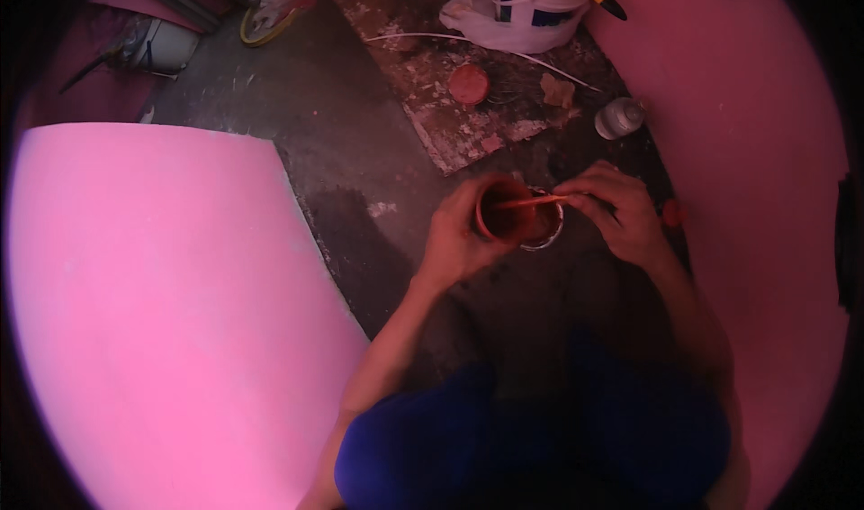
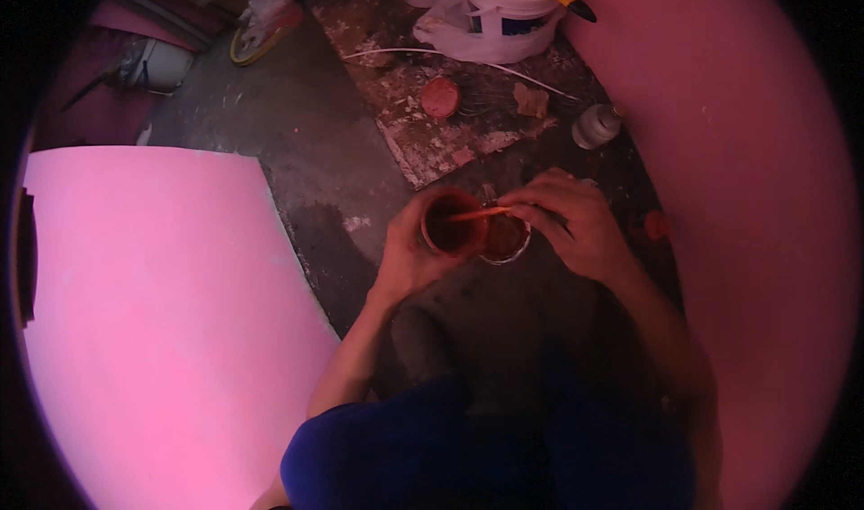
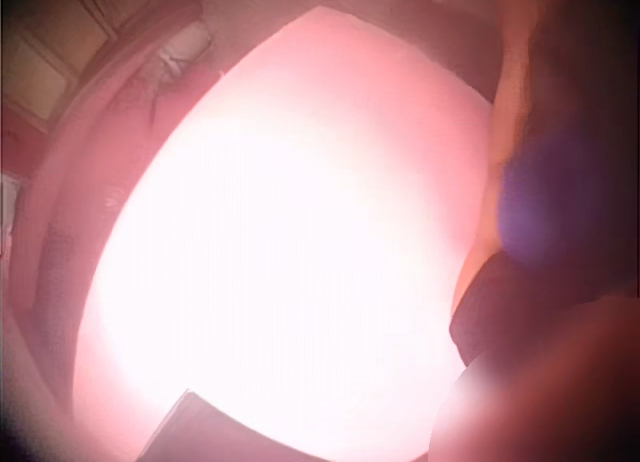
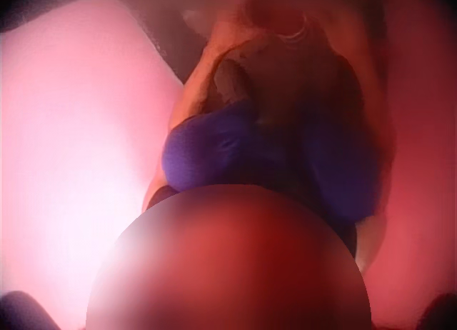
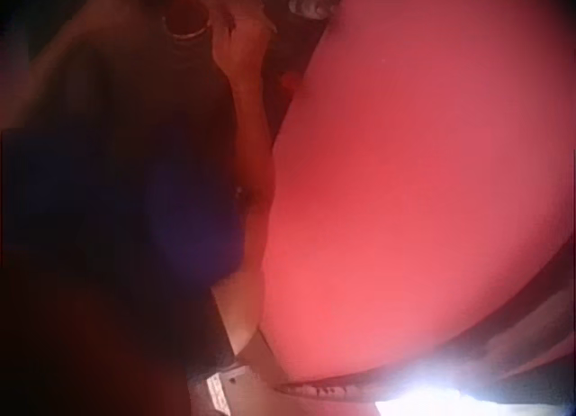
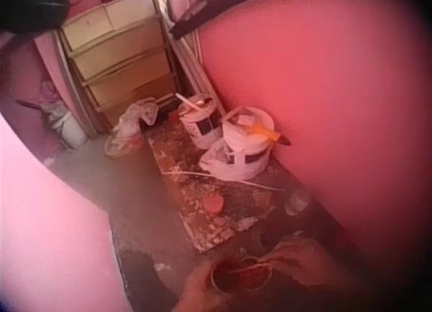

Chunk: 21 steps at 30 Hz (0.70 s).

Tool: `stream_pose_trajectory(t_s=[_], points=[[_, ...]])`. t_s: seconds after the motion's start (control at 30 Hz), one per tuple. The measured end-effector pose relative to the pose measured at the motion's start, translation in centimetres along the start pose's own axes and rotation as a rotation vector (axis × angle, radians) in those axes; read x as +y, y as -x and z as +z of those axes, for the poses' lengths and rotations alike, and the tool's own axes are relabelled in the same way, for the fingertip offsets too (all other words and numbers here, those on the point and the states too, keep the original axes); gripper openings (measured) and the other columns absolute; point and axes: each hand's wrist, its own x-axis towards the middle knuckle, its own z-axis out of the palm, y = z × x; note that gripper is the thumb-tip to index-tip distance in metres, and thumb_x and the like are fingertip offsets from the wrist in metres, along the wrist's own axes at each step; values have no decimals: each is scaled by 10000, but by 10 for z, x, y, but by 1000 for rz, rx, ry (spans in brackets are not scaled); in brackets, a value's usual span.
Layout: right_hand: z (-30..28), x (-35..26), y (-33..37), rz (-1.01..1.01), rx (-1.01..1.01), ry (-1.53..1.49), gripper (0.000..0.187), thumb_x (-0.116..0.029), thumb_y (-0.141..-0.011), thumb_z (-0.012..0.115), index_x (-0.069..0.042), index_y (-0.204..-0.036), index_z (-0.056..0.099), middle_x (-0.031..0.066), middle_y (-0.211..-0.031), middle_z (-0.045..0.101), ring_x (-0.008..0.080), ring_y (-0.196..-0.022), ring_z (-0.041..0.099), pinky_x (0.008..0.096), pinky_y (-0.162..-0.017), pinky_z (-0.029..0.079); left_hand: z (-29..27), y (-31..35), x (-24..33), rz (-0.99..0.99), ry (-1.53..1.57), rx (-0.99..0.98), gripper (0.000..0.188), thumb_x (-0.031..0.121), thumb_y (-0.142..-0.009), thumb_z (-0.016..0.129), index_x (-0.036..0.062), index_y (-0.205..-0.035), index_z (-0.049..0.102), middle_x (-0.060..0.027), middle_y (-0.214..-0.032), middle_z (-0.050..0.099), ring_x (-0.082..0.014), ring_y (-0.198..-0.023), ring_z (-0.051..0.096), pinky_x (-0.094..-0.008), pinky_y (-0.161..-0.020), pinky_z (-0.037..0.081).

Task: The person mixes red paint in a small container using a stick, then pours it into a larger container and stirs with a paintbrush.

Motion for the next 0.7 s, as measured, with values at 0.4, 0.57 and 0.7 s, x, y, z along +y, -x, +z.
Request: stream_pose_trajectory(t_s=[0.4,0.57,0.7], points=[[-33,35,22,263,170,-417,177,-113,-998,724,-13,-1132,781,66,-942,778,173,-872,707,326,-861,518,-16,8,-6,-123,-42,44,681,129,-741,963,36,-1331,638,-84,-1233,735,-189,-1150,696,-358,-1021,542],[-27,39,39,253,86,-82,184,-125,-998,725,-17,-1137,777,72,-935,739,191,-875,696,326,-840,540,-20,21,-25,-207,-24,84,692,132,-745,964,33,-1343,631,-81,-1245,731,-184,-1154,689,-353,-1035,532],[12,52,42,-75,15,261,180,-134,-979,729,-33,-1118,783,90,-924,729,245,-864,681,357,-812,545,-22,20,-26,-195,-86,107,661,129,-733,954,42,-1314,654,-125,-1236,724,-240,-1142,707,-372,-991,553]])
